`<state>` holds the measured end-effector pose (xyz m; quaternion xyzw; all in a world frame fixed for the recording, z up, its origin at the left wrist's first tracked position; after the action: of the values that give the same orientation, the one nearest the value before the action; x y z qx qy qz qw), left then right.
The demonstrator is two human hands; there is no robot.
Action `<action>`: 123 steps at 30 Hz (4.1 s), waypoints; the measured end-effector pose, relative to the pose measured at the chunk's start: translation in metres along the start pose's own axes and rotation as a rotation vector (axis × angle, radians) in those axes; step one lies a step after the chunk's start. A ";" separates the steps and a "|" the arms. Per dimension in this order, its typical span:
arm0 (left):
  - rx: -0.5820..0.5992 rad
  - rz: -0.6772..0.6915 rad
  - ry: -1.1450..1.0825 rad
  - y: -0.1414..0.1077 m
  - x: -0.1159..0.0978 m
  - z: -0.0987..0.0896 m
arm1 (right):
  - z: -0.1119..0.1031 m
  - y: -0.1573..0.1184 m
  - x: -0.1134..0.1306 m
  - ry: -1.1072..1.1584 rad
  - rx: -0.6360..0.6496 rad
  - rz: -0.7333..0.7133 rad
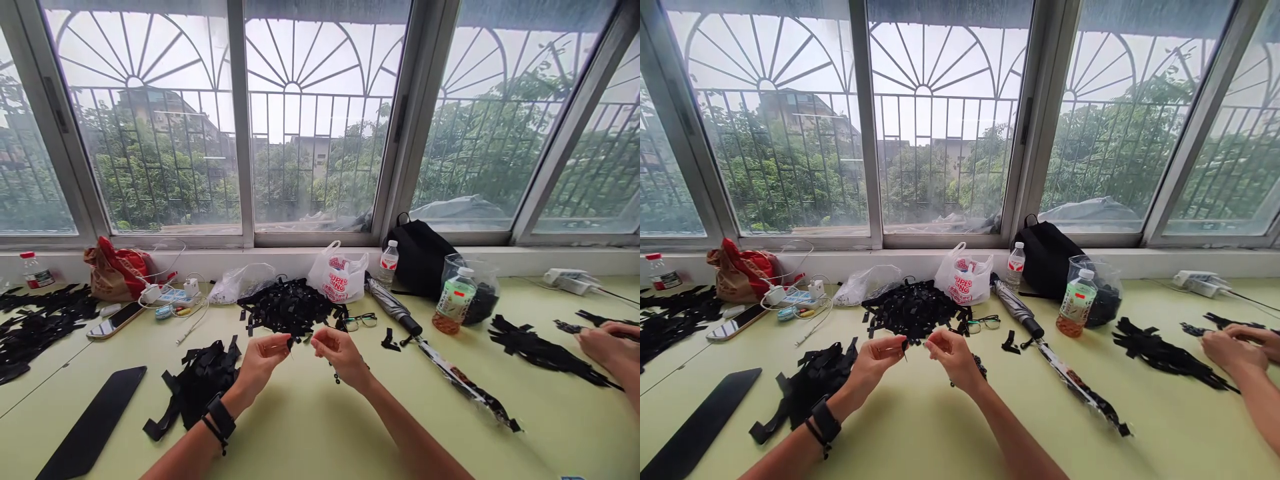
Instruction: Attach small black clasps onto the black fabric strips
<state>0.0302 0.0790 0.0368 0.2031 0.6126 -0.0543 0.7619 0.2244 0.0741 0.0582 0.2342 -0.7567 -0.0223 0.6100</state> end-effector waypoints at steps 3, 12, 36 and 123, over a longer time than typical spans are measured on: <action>0.043 -0.003 0.042 0.000 0.001 0.006 | 0.010 0.000 -0.001 0.107 0.045 0.030; 0.161 0.061 0.238 -0.003 -0.008 0.025 | 0.020 -0.001 -0.009 0.304 0.021 0.104; 0.021 0.158 0.252 -0.007 -0.013 0.016 | 0.049 -0.006 0.006 0.248 0.189 0.030; 0.155 -0.036 0.067 -0.006 0.005 0.025 | 0.032 -0.008 0.003 -0.100 0.218 0.064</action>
<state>0.0525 0.0649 0.0350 0.2520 0.6354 -0.1084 0.7219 0.1967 0.0578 0.0507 0.2735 -0.7913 0.0679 0.5426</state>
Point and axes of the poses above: each hand's wrist, its own y-axis towards the middle knuckle, its own z-axis out of the palm, x = y × z, the point moved 8 cm from there along y, towards the middle knuckle, and after that the axes turned 8 degrees about x, right-handed, at the moved point
